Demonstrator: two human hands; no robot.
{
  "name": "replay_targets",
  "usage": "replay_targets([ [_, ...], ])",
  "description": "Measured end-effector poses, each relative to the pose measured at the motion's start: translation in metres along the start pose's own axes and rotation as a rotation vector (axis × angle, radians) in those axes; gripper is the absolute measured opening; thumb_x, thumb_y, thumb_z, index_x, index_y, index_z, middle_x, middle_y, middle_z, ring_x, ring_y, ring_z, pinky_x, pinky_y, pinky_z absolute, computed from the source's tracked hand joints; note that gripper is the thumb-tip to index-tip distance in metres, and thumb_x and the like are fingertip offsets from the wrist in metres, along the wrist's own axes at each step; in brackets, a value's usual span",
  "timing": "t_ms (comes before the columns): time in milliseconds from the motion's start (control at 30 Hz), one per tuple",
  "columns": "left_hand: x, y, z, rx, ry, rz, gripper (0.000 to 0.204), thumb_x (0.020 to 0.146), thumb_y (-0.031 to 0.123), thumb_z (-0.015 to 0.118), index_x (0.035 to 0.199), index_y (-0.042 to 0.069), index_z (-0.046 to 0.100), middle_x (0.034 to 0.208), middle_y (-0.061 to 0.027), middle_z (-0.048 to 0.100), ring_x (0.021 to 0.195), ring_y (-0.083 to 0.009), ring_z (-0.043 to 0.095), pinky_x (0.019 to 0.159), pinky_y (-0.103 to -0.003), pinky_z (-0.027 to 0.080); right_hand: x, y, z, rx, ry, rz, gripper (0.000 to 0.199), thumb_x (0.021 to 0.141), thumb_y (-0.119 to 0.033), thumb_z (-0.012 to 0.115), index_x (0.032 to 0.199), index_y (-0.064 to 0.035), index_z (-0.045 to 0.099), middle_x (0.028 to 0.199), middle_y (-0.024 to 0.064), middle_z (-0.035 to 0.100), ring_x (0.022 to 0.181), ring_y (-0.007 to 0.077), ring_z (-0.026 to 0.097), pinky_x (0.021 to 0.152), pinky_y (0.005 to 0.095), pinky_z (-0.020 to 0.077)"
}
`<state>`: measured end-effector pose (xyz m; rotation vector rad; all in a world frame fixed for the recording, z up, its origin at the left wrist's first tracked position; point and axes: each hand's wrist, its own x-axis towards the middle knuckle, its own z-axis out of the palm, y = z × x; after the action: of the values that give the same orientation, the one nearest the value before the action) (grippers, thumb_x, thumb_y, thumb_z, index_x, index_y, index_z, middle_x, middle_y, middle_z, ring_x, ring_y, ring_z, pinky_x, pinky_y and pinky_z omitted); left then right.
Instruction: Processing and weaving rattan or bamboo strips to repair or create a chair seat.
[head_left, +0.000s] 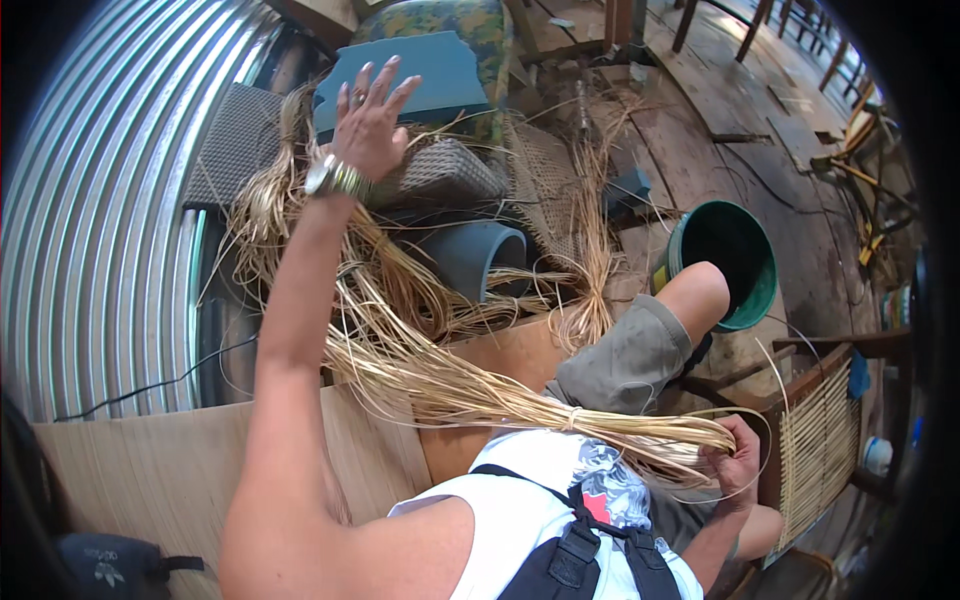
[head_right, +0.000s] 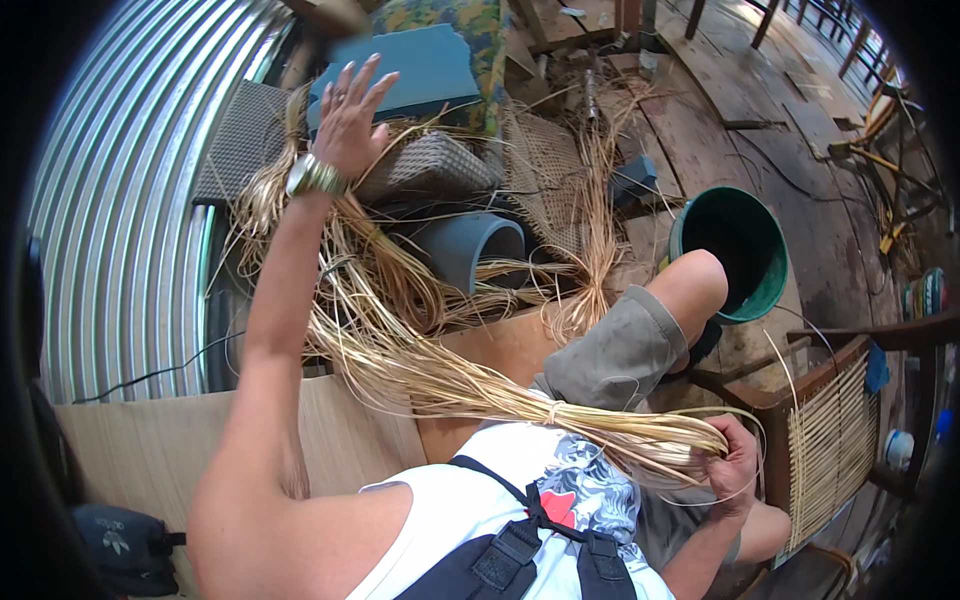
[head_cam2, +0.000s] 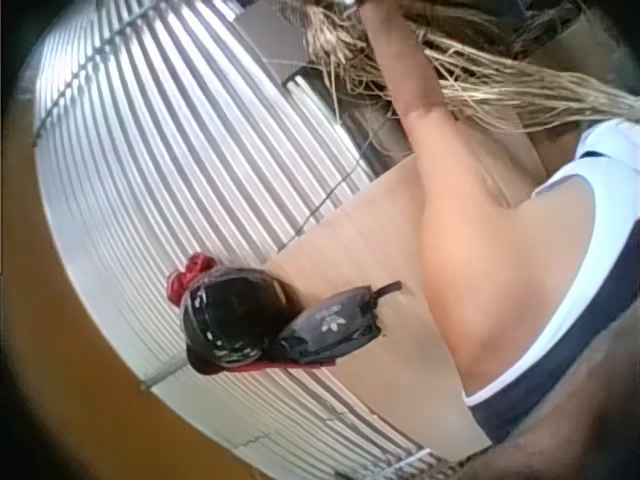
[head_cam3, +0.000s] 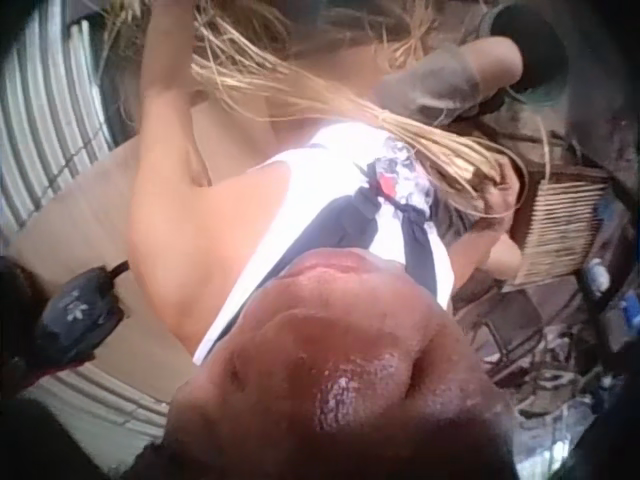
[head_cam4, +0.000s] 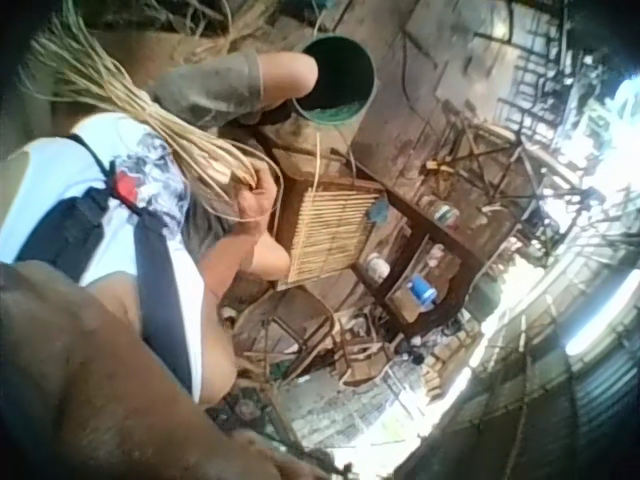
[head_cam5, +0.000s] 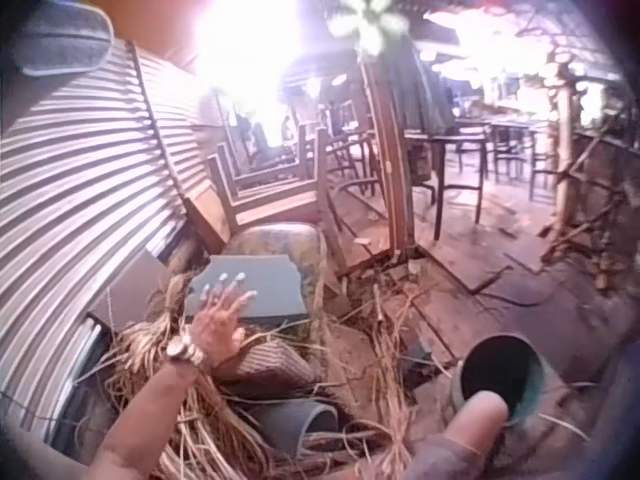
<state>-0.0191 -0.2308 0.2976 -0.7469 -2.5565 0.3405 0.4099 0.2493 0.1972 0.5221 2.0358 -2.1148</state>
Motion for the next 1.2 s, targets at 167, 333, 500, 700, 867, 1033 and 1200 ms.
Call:
replay_targets([
  [167, 0.003, -0.084, 0.089, 0.193, -0.598, -0.234, 0.128, 0.052, 0.046, 0.091, 0.155, 0.034, 0.016, 0.164, 0.0042, 0.013, 0.15, -0.0316, 0.014, 0.114, -0.068, 0.016, -0.041, -0.043, 0.003, -0.287, 0.13, -0.394, 0.029, 0.076, -0.01, 0.079, 0.096, -0.0008, 0.062, 0.084, 0.0101, 0.065, 0.074, 0.0179, 0.062, 0.067, 0.0284, 0.0488],
  [333, -0.042, -0.144, 0.167, 0.032, -0.611, -0.605, 0.123, 0.062, 0.042, 0.089, 0.153, 0.045, 0.007, 0.165, 0.0023, 0.006, 0.148, -0.0409, 0.016, 0.106, -0.076, 0.024, -0.095, -0.056, -0.023, -0.075, 0.385, -0.448, 0.022, 0.089, -0.022, 0.068, 0.092, -0.0026, 0.058, 0.073, 0.0088, 0.057, 0.068, 0.0178, 0.057, 0.061, 0.0274, 0.0447],
  [500, -0.025, -0.132, 0.163, 0.044, -0.743, -0.776, 0.122, 0.065, 0.041, 0.088, 0.153, 0.043, 0.004, 0.164, -0.0042, 0.007, 0.147, -0.0414, 0.016, 0.108, -0.07, 0.03, -0.152, -0.074, -0.048, -0.211, 0.363, -0.162, 0.027, 0.087, -0.024, 0.072, 0.094, -0.0025, 0.056, 0.077, 0.0061, 0.057, 0.068, 0.0147, 0.056, 0.062, 0.0257, 0.0437],
  [700, -0.018, -0.162, 0.182, -0.113, -0.593, -0.928, 0.13, 0.055, 0.04, 0.093, 0.154, 0.025, 0.011, 0.151, -0.02, 0.033, 0.135, -0.0369, 0.043, 0.111, -0.051, 0.039, -0.284, 0.034, -0.213, -0.354, 0.793, -0.121, 0.032, 0.092, -0.011, 0.06, 0.123, -0.0047, 0.053, 0.099, 0.0034, 0.061, 0.073, 0.0093, 0.054, 0.061, 0.0219, 0.0414],
  [867, -0.036, -0.194, 0.186, -0.065, -0.601, -0.803, 0.127, 0.054, 0.048, 0.093, 0.151, 0.01, 0.022, 0.144, -0.0242, 0.044, 0.132, -0.037, 0.046, 0.109, -0.042, 0.042, -0.322, 0.03, -0.269, -0.341, 1.115, 0.064, 0.047, 0.09, -0.003, 0.047, 0.136, -0.0044, 0.048, 0.116, 0.0056, 0.06, 0.079, 0.0091, 0.055, 0.063, 0.0207, 0.041],
  [1033, 0.036, -0.151, 0.1, -0.101, -0.794, -0.578, 0.134, 0.052, 0.053, 0.093, 0.152, 0.001, 0.019, 0.15, -0.0227, 0.039, 0.137, -0.035, 0.042, 0.114, -0.041, 0.036, -0.305, 0.047, -0.339, -0.187, 0.804, -0.101, 0.047, 0.093, -0.005, 0.054, 0.139, -0.0046, 0.046, 0.118, 0.0055, 0.062, 0.085, 0.0097, 0.059, 0.067, 0.0226, 0.0459],
  [1200, 0.002, -0.118, 0.021, 0.056, -0.269, -0.17, 0.118, 0.063, 0.052, 0.088, 0.152, 0.007, 0.025, 0.149, -0.0193, 0.041, 0.13, -0.0349, 0.049, 0.108, -0.042, 0.042, -0.194, -0.001, -0.306, -0.154, 0.466, 0.238, 0.048, 0.088, -0.001, 0.066, 0.132, -0.0049, 0.05, 0.109, 0.0011, 0.062, 0.091, 0.0139, 0.061, 0.084, 0.0262, 0.0487],
])
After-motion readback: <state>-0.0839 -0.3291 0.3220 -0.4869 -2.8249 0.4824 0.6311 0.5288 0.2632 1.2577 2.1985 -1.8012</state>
